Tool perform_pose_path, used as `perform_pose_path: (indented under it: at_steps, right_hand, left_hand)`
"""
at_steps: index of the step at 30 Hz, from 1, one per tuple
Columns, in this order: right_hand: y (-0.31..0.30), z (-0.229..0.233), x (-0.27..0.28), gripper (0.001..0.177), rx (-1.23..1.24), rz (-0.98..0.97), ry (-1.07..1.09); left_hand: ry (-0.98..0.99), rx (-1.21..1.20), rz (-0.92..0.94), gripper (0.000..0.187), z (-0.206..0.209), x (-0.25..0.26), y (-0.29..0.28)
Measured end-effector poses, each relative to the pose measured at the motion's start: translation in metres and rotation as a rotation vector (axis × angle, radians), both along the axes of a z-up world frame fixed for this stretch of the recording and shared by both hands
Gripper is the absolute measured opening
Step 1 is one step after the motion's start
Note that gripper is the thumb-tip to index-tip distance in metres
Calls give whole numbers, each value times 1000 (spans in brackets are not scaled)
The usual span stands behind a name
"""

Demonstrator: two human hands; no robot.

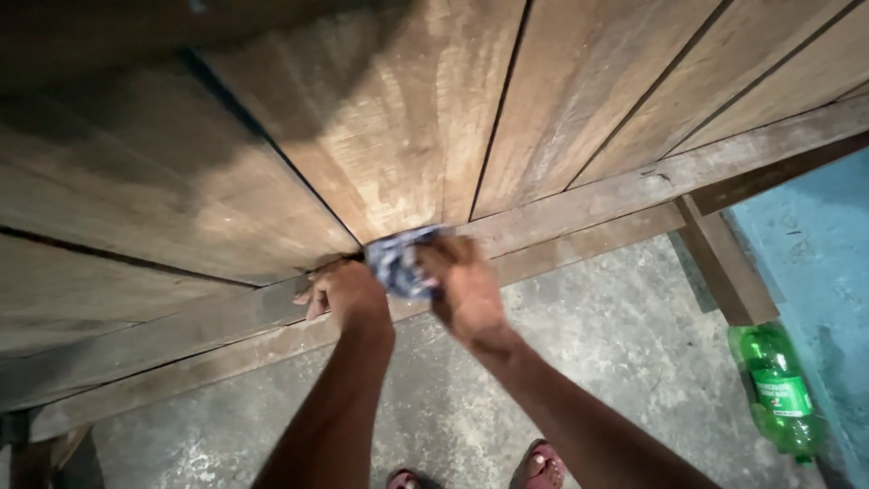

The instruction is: The recorder cleans a set of wooden planks and a patterned table surface using a cloth.

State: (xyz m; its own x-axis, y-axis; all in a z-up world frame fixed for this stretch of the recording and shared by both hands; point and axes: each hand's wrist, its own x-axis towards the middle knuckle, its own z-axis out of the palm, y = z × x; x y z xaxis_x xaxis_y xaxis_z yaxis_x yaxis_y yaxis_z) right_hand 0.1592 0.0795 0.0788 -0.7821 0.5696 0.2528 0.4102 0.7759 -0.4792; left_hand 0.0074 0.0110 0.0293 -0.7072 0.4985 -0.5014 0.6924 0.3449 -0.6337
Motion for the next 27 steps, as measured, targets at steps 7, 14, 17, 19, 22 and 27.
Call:
perform_pose_path:
  at_steps: [7,14,17,19,22,27]
  right_hand:
    - [5,-15,-5,40,141,225,-27]
    - [60,10,52,40,118,121,-92]
    - [101,29,86,47,85,17,-183]
    - [125,37,112,64,66,-86,-148]
    - [162,29,160,61,90,-299,-120]
    - [210,-16,243,21,-858,-756,929]
  left_hand:
    - [9,18,84,50,-20,-7,1]
    - [20,140,54,53,-2,-7,-8]
    - [-26,127,53,50,8,-6,-8]
    - [-65,111,55,46,15,-6,-9]
    - [-111,92,46,43,23,-6,-10]
    - [-138,49,32,35,21,-6,-7]
